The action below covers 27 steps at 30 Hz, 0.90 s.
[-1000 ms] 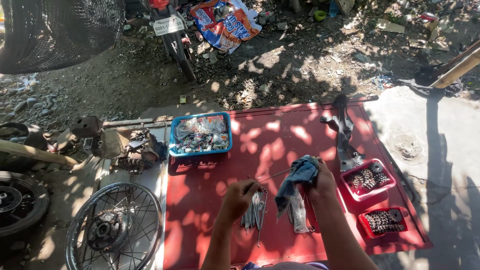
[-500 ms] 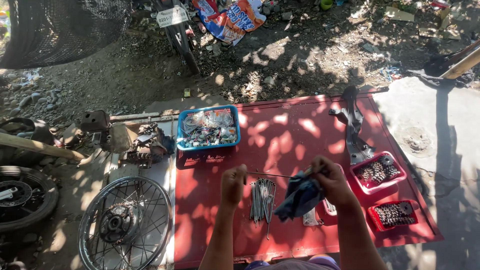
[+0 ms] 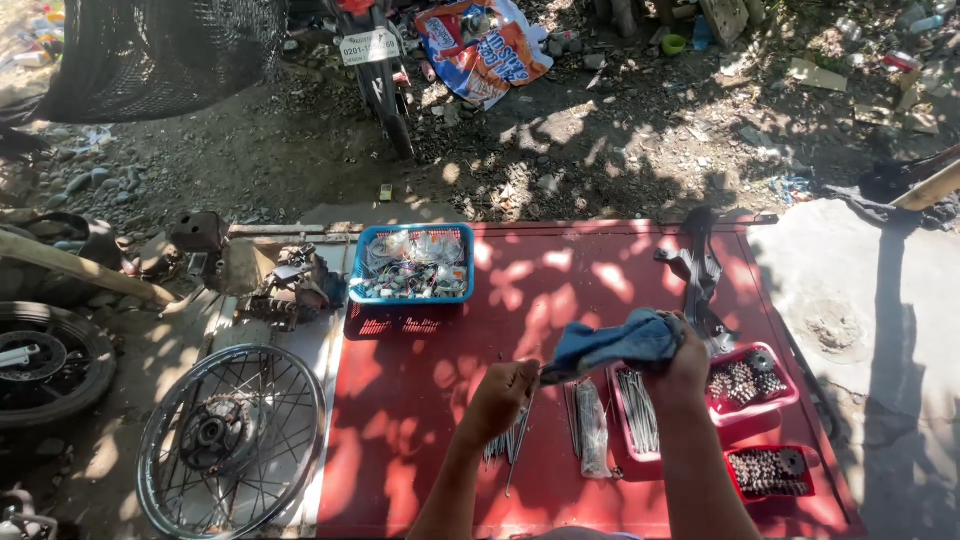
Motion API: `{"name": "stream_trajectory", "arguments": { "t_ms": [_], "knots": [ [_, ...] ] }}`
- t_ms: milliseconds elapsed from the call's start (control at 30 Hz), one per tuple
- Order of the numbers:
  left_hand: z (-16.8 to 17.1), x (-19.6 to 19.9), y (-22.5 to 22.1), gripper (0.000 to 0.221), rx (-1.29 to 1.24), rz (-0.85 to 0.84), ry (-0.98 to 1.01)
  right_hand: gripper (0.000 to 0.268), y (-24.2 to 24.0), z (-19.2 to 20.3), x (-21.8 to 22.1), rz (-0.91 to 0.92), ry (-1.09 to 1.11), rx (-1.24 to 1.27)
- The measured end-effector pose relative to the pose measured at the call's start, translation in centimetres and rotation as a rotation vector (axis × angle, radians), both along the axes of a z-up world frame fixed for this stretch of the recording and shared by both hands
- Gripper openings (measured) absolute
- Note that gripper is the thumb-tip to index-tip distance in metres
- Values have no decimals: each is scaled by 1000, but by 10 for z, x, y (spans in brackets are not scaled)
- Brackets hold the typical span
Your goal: Cleaning and wiping individual motorcycle wheel spokes with a cloth and sorting them into bins.
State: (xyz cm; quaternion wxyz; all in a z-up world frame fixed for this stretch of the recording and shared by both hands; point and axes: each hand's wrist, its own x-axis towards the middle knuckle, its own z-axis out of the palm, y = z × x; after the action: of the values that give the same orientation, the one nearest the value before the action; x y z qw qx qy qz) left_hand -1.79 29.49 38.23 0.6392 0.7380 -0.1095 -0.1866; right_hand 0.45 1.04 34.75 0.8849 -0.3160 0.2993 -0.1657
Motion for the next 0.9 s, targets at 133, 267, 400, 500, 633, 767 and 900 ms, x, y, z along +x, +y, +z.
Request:
{"name": "stream_trajectory", "arguments": {
  "t_ms": [133,267,400,500,633,767,900],
  "knots": [
    [2,-7,-27,50,178,-4,-53,21,-37,-7,2,92,-106,64],
    [8,-5,-55,54,167,4,-31,26,-70,-7,6,107,-139,88],
    [5,-7,-82,56,54,-2,-29,26,-107,-3,3,143,-158,90],
    [9,-9,-103,53,95,-33,-14,26,-128,0,0,177,-188,92],
    [12,-17,-133,49,88,-53,25,26,-150,5,3,232,-229,98],
    [13,-25,-155,52,98,-59,90,27,-167,7,-2,280,-258,105],
    [12,-22,-176,50,79,40,72,27,-148,15,-3,311,-271,107]
  ]
}}
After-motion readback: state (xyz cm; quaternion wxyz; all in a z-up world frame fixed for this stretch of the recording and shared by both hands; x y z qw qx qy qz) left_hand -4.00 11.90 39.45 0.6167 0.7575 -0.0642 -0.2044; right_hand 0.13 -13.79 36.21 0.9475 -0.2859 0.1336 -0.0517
